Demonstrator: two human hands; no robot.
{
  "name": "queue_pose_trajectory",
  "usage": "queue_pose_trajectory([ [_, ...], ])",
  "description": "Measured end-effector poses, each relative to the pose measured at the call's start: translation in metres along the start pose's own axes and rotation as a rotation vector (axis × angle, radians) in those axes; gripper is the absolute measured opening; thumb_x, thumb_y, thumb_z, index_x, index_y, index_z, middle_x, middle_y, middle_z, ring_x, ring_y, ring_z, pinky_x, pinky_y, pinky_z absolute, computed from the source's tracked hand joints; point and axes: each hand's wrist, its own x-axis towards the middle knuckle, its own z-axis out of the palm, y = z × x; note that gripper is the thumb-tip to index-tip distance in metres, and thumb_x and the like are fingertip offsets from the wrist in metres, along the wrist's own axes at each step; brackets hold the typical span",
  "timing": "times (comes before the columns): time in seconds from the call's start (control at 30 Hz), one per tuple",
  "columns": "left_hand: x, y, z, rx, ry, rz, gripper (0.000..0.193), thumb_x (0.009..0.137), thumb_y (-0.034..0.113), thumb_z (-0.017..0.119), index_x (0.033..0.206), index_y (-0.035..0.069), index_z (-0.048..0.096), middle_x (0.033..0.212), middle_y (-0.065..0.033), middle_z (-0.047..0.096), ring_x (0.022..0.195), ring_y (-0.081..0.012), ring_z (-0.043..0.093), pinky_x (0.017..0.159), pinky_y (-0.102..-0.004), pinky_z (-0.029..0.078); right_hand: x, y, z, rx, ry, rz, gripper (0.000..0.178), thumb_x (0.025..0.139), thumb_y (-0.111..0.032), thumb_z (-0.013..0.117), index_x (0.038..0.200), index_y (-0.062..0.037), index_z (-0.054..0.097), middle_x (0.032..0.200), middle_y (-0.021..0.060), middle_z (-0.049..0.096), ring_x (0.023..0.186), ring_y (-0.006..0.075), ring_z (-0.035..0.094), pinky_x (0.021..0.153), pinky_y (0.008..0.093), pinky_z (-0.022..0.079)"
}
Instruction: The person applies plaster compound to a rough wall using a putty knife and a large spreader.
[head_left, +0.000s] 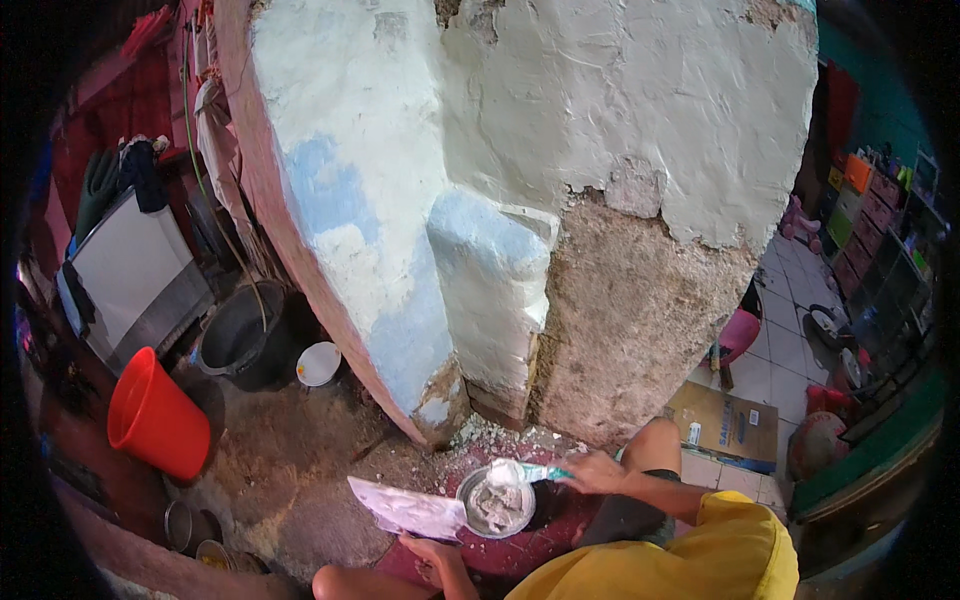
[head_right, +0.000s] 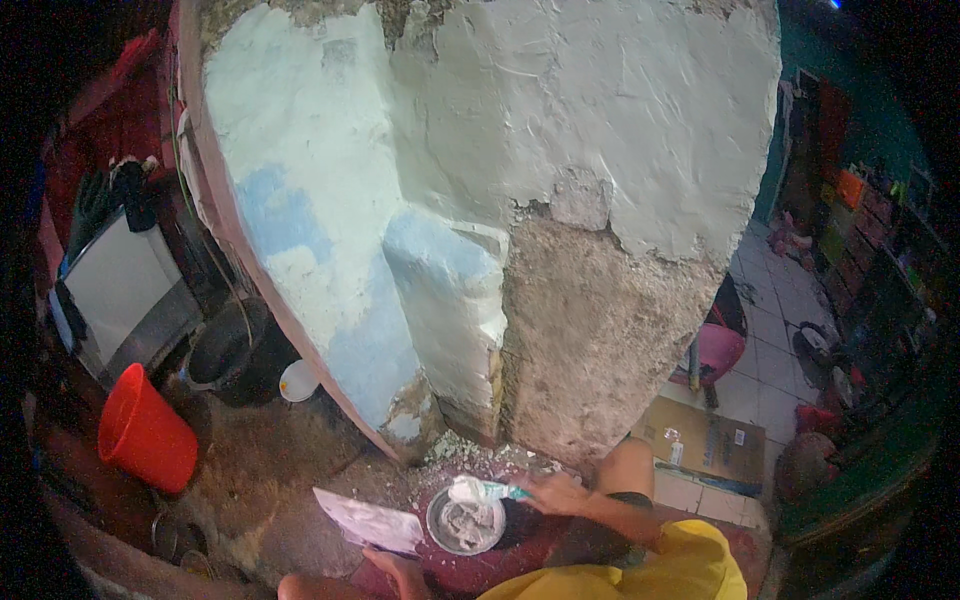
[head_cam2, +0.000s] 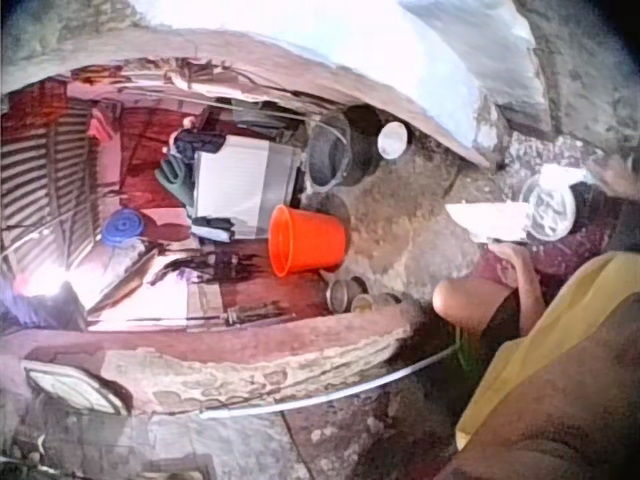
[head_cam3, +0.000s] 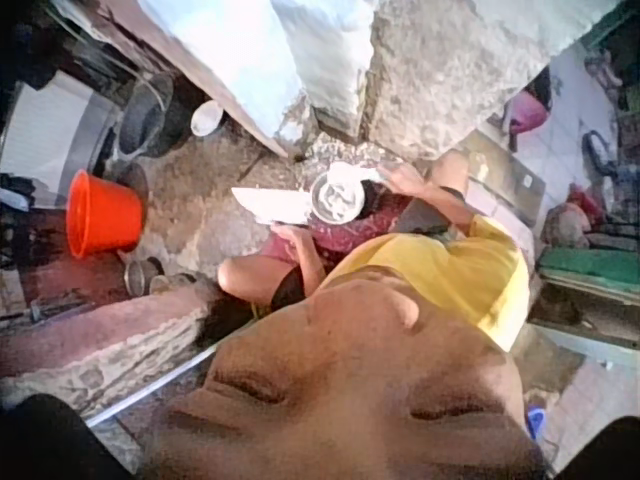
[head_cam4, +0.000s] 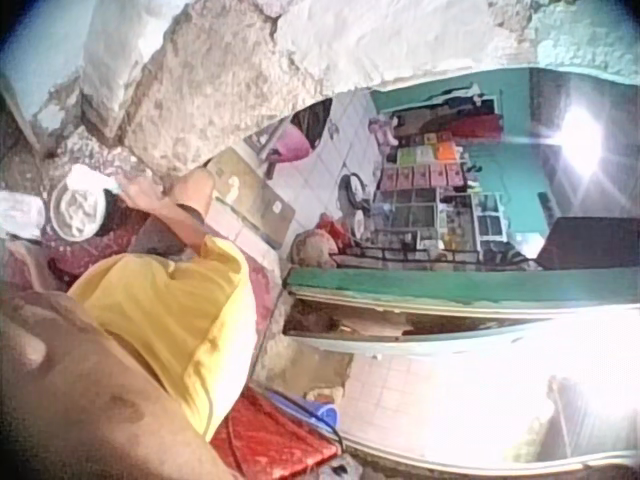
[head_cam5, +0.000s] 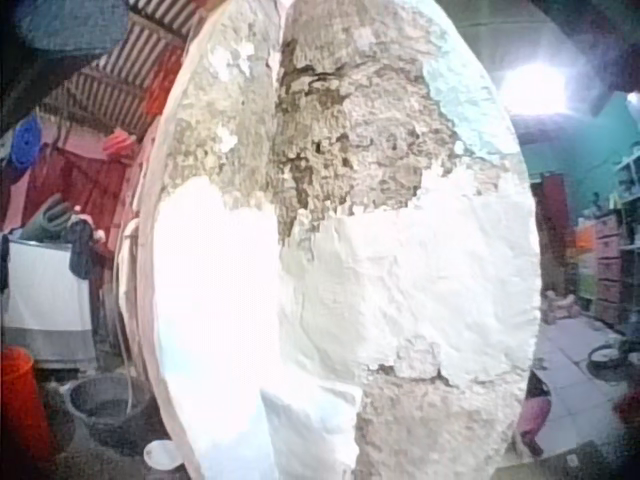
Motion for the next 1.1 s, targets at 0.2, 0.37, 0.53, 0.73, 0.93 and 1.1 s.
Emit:
queue_pose_trajectory([
  [0.2, -0.01, 0.003, 0.013, 0.055, -0.078, 0.003, 0.055, 0.085, 0.04, 0.035, 0.122, 0.001, 0.042, 0.122, -0.0148, 0.046, 0.109, -0.0319, 0.047, 0.092, -0.0426, 0.039, 0.015, 0.0, -0.135, -0.176, 0.074, -0.085, 0.045, 0.082, -0.019, 0.06, 0.123, -0.0096, 0.046, 0.072, 0.0121, 0.055, 0.059, 0.0304, 0.055, 0.05, 0.0408, 0.046],
  [0.37, 0.001, -0.015, 0.003, 0.024, -0.268, -0.079, 0.05, 0.085, 0.034, 0.038, 0.12, -0.001, 0.043, 0.119, -0.0142, 0.047, 0.107, -0.0293, 0.049, 0.091, -0.0412, 0.04, 0.03, 0.002, -0.229, -0.284, 0.322, -0.016, 0.047, 0.078, -0.01, 0.062, 0.123, -0.0053, 0.048, 0.069, 0.0147, 0.055, 0.058, 0.0302, 0.056, 0.049, 0.04, 0.044],
  [0.53, -0.008, -0.037, 0.016, 0.251, -0.327, 0.033, 0.048, 0.087, 0.035, 0.04, 0.119, 0.0, 0.044, 0.111, -0.0131, 0.051, 0.101, -0.028, 0.053, 0.088, -0.0398, 0.042, 0.054, -0.001, -0.27, -0.252, 0.568, 0.217, 0.03, 0.082, -0.014, 0.062, 0.108, 0.0001, 0.057, 0.069, 0.0198, 0.058, 0.056, 0.0345, 0.057, 0.05, 0.0413, 0.044],
  [0.73, -0.053, -0.042, 0.057, 0.347, -0.321, 0.02, 0.034, 0.087, 0.022, 0.046, 0.111, -0.002, 0.047, 0.098, -0.008, 0.051, 0.09, -0.0175, 0.05, 0.082, -0.0308, 0.04, 0.085, -0.01, -0.29, -0.187, 0.626, 0.266, 0.024, 0.085, -0.015, 0.057, 0.103, 0.0018, 0.06, 0.062, 0.0222, 0.054, 0.052, 0.0353, 0.054, 0.05, 0.0393, 0.042],
  [0.93, -0.071, -0.045, 0.06, 0.488, -0.38, 0.035, 0.03, 0.084, 0.022, 0.049, 0.105, 0.0, 0.05, 0.093, -0.0047, 0.051, 0.083, -0.0153, 0.048, 0.077, -0.0297, 0.039, 0.099, -0.006, -0.298, -0.056, 0.615, 0.348, 0.025, 0.089, -0.021, 0.052, 0.098, 0.0009, 0.061, 0.063, 0.0232, 0.052, 0.05, 0.0356, 0.05, 0.05, 0.0392, 0.04],
  [1.1, -0.06, -0.048, 0.046, 0.502, -0.397, -0.017, 0.042, 0.083, 0.028, 0.051, 0.114, -0.001, 0.048, 0.106, -0.0094, 0.05, 0.096, -0.02, 0.049, 0.086, -0.033, 0.038, 0.111, 0.003, -0.294, -0.043, 0.678, 0.325, 0.028, 0.09, -0.024, 0.05, 0.089, 0.0021, 0.061, 0.06, 0.024, 0.049, 0.051, 0.0376, 0.047, 0.052, 0.0411, 0.039],
])
